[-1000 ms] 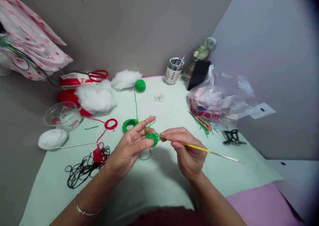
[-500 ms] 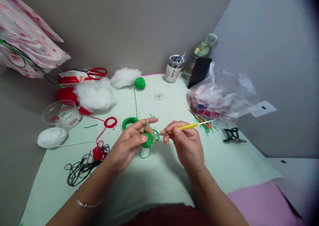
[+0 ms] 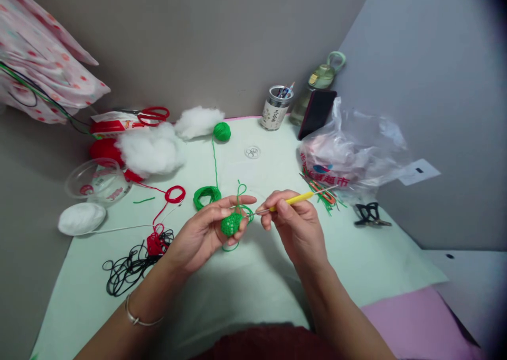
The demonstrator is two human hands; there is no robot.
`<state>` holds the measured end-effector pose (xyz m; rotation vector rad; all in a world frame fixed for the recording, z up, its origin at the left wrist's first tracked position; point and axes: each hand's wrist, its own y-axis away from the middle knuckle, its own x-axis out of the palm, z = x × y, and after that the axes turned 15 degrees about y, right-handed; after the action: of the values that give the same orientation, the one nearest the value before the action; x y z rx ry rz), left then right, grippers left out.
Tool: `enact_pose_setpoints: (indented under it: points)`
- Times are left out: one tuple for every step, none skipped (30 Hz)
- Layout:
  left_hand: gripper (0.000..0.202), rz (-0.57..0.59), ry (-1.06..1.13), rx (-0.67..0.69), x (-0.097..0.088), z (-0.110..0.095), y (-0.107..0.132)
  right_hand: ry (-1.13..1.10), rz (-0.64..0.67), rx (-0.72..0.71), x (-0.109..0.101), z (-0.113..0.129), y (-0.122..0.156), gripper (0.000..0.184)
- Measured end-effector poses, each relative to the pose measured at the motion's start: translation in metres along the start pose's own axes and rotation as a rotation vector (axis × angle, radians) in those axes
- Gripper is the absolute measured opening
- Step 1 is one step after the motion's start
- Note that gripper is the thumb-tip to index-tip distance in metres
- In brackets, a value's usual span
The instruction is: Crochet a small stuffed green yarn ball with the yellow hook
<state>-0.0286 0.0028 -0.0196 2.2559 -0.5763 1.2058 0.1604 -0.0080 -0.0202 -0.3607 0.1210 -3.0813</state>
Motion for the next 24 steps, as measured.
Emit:
enact_pose_setpoints:
  points:
    - [0.037,0.004,-0.018,0.018,0.0,0.0,0.0,-0.019,0.005,0.008,0.0,-0.001,-0.001,0.018]
    - [0.038,0.01,-0.046,0.045,0.0,0.001,0.0,-0.037,0.008,0.011,0.0,-0.002,-0.001,0.017]
    - [0.04,0.016,-0.078,0.079,0.0,0.002,0.0,-0.047,0.01,0.006,0.0,-0.003,0.0,0.016]
    - [0.044,0.024,-0.109,0.114,0.0,0.004,-0.001,-0.042,0.012,-0.012,0.001,-0.005,0.001,0.016]
    - [0.047,0.031,-0.133,0.143,0.0,0.005,-0.001,-0.017,0.014,-0.046,0.002,-0.007,0.002,0.014]
    - [0.05,0.035,-0.151,0.164,0.0,0.007,-0.002,0.03,0.01,-0.096,0.003,-0.009,0.004,0.013]
    - [0.051,0.03,-0.164,0.179,0.0,0.009,-0.002,0.097,-0.002,-0.156,0.005,-0.01,0.005,0.012]
    - [0.052,0.013,-0.181,0.19,0.0,0.011,-0.002,0.178,-0.021,-0.222,0.006,-0.011,0.007,0.011]
    - [0.053,-0.015,-0.206,0.201,0.001,0.013,-0.002,0.265,-0.044,-0.287,0.007,-0.011,0.009,0.012]
    - [0.054,-0.048,-0.239,0.214,0.001,0.014,-0.001,0.348,-0.065,-0.344,0.008,-0.011,0.01,0.012]
    - [0.055,-0.08,-0.276,0.23,0.002,0.014,0.0,0.414,-0.078,-0.387,0.009,-0.011,0.011,0.013]
    - [0.057,-0.107,-0.312,0.245,0.004,0.015,0.001,0.456,-0.082,-0.411,0.009,-0.011,0.011,0.014]
    - [0.057,-0.129,-0.345,0.261,0.005,0.014,0.002,0.467,-0.076,-0.415,0.009,-0.011,0.012,0.014]
    - [0.057,-0.144,-0.371,0.275,0.007,0.014,0.002,0.45,-0.067,-0.402,0.009,-0.011,0.011,0.014]
    - [0.056,-0.154,-0.392,0.287,0.009,0.013,0.003,0.411,-0.056,-0.376,0.008,-0.012,0.011,0.014]
    - [0.056,-0.16,-0.41,0.297,0.011,0.011,0.004,0.362,-0.044,-0.342,0.007,-0.014,0.01,0.013]
    - [0.055,-0.161,-0.425,0.306,0.013,0.01,0.004,0.311,-0.033,-0.304,0.007,-0.015,0.009,0.013]
    - [0.055,-0.157,-0.437,0.31,0.014,0.009,0.005,0.266,-0.021,-0.269,0.006,-0.016,0.009,0.014]
    - [0.054,-0.151,-0.448,0.31,0.015,0.008,0.005,0.229,-0.013,-0.234,0.006,-0.017,0.008,0.016]
    - [0.055,-0.147,-0.46,0.305,0.015,0.007,0.005,0.2,-0.01,-0.202,0.006,-0.018,0.007,0.018]
    - [0.055,-0.144,-0.474,0.301,0.015,0.007,0.005,0.177,-0.009,-0.174,0.006,-0.018,0.006,0.02]
    - [0.054,-0.142,-0.489,0.298,0.014,0.006,0.006,0.153,-0.008,-0.153,0.006,-0.018,0.005,0.022]
    - [0.052,-0.141,-0.506,0.298,0.013,0.006,0.006,0.131,-0.005,-0.14,0.006,-0.017,0.004,0.023]
    - [0.051,-0.138,-0.522,0.3,0.012,0.005,0.007,0.111,0.001,-0.131,0.007,-0.016,0.003,0.024]
